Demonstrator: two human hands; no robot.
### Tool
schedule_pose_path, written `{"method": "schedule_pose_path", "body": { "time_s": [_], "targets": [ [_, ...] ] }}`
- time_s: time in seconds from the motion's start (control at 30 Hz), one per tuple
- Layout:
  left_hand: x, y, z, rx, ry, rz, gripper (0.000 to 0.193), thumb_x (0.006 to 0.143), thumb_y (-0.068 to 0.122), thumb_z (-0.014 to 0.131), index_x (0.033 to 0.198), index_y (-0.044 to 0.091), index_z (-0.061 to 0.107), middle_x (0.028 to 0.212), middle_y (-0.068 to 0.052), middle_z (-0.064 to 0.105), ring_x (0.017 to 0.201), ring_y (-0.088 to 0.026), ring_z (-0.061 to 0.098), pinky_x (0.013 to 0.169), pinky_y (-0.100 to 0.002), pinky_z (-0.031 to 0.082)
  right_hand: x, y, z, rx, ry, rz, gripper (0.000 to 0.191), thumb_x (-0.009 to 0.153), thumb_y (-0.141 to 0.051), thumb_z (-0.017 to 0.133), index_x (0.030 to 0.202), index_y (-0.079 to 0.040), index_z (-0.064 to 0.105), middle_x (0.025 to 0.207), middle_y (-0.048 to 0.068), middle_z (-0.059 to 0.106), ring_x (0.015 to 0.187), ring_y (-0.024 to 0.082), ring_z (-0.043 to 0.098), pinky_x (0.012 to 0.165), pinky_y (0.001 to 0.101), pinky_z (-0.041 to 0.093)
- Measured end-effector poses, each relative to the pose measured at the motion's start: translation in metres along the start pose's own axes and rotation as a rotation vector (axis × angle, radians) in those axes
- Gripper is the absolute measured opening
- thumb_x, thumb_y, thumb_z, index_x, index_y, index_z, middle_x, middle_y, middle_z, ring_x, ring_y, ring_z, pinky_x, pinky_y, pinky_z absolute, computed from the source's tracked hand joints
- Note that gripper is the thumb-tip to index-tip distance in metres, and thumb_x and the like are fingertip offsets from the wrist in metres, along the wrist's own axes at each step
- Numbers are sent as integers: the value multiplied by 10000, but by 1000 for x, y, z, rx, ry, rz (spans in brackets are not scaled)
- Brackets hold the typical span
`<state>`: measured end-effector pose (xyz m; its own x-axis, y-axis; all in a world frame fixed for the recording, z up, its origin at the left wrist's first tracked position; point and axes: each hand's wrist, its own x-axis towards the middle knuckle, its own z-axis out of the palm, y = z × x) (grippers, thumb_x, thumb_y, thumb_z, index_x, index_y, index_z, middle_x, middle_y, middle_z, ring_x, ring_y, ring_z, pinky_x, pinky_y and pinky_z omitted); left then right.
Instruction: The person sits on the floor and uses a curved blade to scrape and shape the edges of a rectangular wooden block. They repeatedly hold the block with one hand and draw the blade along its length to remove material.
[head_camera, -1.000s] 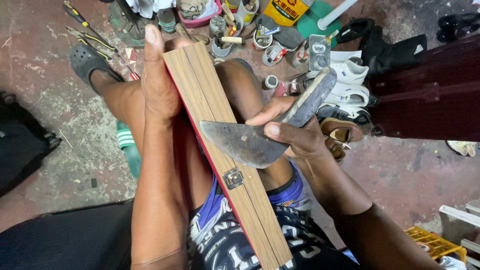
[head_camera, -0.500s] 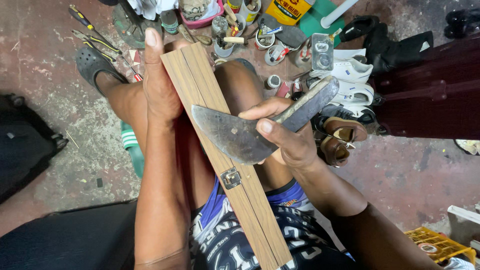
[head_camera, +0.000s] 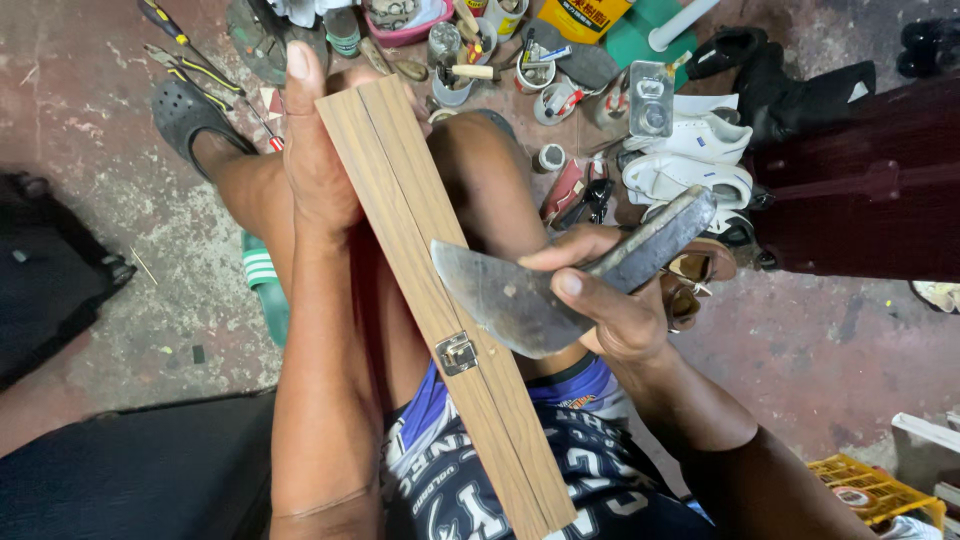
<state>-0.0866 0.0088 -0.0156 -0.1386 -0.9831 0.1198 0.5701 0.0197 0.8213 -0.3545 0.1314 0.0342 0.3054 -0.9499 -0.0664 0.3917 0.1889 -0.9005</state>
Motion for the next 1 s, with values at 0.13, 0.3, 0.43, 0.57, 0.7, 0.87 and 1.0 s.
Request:
{"method": "schedule_pose_path", "body": {
  "time_s": [0.13, 0.3, 0.43, 0.57, 0.7, 0.87, 1.0],
  "targets": [
    [-3, 2, 3, 95, 46, -3, 726, 1035, 712, 443, 914, 23, 639, 825, -112, 660, 735, -216, 614, 727, -353, 518, -5, 4, 0, 13, 69, -16, 261, 981, -95, 686, 1133, 117, 671, 1046, 217, 738, 930, 228, 734, 897, 344, 589],
    [1, 2, 7, 22, -3, -31, 705, 1029, 707, 451, 962, 31, 641, 879, -112, 667, 783, -221, 617, 746, -342, 521, 4, 4, 16, -44, 94, -90, 285, 1012, -118, 666, 1167, 121, 658, 1046, 214, 731, 925, 226, 736, 887, 337, 606],
    [-2, 3, 6, 116, 22, -24, 745, 1030, 725, 422, 954, 22, 654, 868, -108, 665, 811, -225, 615, 764, -350, 516, 11, 1, 31, 48, 107, -43, 311, 1005, -135, 643, 1184, 119, 640, 964, 211, 727, 679, 199, 700, 553, 305, 575],
    [-1, 3, 2, 61, 0, -41, 738, 1011, 719, 413, 959, 25, 658, 916, -107, 674, 821, -228, 626, 777, -354, 528, 12, 1, 36, 63, 104, -39, 325, 1003, -138, 643, 1198, 121, 630, 959, 207, 718, 666, 199, 688, 526, 303, 556],
    [-2, -1, -5, 16, -49, -1, 748, 1077, 705, 415, 909, 9, 631, 878, -120, 667, 781, -218, 611, 750, -334, 512, 7, 5, 29, 101, 75, -1, 333, 1001, -142, 665, 1197, 126, 637, 928, 213, 716, 633, 210, 690, 504, 308, 554],
    [-3, -3, -12, 100, -57, -9, 762, 1025, 725, 385, 943, 19, 663, 896, -102, 668, 793, -218, 608, 752, -347, 510, -4, 5, 22, -41, 101, -45, 331, 987, -150, 685, 1154, 131, 632, 1030, 215, 707, 864, 208, 699, 795, 308, 574],
    [0, -2, -10, 5, -76, 1, 761, 1063, 708, 403, 922, 0, 641, 860, -107, 650, 755, -211, 586, 715, -330, 487, -9, 9, 32, 69, 163, -54, 373, 999, -182, 675, 1208, 121, 609, 979, 215, 705, 647, 217, 684, 503, 318, 546]
  ]
}}
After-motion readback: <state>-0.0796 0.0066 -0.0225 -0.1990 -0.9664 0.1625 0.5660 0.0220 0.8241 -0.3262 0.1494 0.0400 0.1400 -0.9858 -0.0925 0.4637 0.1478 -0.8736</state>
